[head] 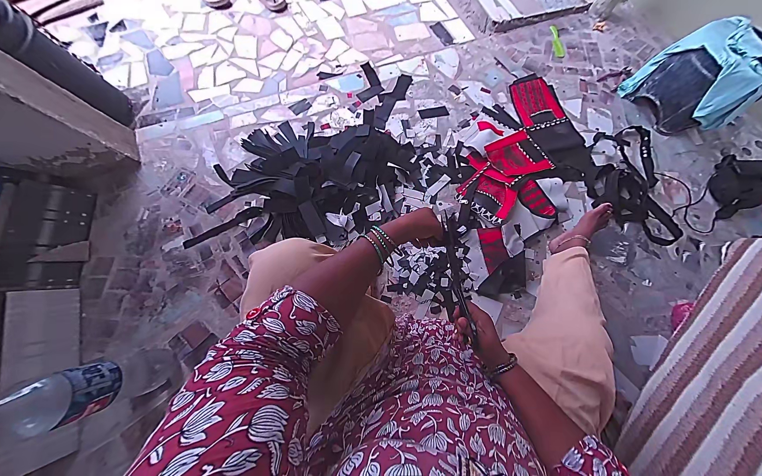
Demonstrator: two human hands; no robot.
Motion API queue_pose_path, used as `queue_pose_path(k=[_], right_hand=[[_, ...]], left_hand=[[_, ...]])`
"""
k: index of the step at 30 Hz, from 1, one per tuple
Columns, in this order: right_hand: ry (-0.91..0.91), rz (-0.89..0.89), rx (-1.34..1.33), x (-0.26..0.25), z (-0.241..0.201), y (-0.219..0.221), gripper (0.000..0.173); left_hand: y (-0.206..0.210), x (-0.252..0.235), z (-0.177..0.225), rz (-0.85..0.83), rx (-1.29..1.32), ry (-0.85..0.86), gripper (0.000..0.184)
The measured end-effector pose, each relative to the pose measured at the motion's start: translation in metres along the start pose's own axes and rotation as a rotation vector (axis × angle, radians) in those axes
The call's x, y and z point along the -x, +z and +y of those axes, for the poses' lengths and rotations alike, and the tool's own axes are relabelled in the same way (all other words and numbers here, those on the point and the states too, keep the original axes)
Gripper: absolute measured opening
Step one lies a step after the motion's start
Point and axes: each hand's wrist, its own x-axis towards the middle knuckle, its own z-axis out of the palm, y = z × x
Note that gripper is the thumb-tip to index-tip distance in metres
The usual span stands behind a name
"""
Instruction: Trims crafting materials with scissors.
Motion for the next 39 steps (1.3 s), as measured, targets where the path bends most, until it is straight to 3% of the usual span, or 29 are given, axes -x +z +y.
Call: queue_pose_path(k=[16,39], right_hand=[[0.001,0.027,-0.011,0.0010,-0.0037,0.0009,0.036],[0.060,-0.008,-0.117,-0.0010,-0.0025,0.0009,0.062]], left_hand=[[-0.0017,0.0003,0.0007,0.025,-0.018,0.012,0.018],[0.0038,-0.0078,-0.0034,-0.028,-0.026,0.009,0.014]])
